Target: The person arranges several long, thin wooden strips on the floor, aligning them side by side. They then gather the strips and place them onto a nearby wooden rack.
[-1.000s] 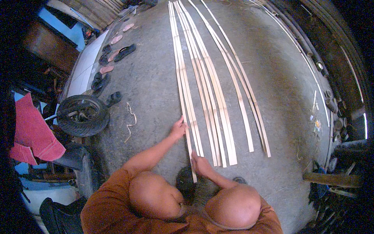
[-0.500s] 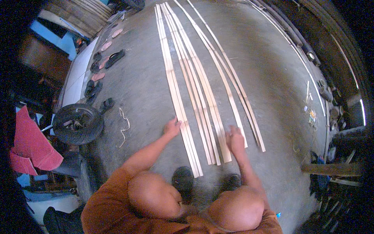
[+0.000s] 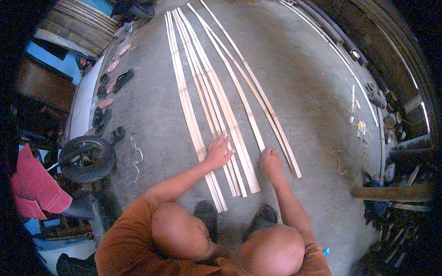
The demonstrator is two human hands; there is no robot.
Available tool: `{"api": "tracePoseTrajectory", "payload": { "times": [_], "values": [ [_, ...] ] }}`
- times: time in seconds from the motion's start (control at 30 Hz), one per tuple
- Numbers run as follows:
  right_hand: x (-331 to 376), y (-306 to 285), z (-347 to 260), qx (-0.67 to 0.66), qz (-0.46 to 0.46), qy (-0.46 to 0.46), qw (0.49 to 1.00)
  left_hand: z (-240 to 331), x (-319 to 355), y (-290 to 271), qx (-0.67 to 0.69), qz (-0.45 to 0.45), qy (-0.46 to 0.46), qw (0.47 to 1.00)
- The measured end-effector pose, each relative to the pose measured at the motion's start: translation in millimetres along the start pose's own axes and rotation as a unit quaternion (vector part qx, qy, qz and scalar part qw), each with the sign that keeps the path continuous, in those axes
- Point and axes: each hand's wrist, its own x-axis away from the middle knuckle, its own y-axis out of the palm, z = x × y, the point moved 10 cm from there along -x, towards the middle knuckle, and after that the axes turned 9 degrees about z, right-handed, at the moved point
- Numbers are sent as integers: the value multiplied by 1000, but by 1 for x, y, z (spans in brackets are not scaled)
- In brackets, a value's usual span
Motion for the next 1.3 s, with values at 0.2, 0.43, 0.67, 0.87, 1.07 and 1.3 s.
{"api": "tracePoseTrajectory", "payload": {
  "times": [0.2,0.43,0.67,0.87,1.07,1.3],
  "values": [
    [18,-15,-4,-90,-8,34,995,29,-5,28,-21,-114,12,993],
    [50,-20,-14,-181,1,57,982,30,1,44,-49,-133,16,990],
    [46,-18,-25,-212,-17,70,974,26,3,43,-41,-125,30,991],
    [58,-29,-74,-268,-20,55,962,9,-1,17,-5,-95,-1,995],
    [95,14,-118,-328,-98,100,934,-62,39,-23,-35,1,-111,993],
    [119,57,-141,-308,-113,55,943,-96,81,-6,-41,-130,-82,987]
  ]
}}
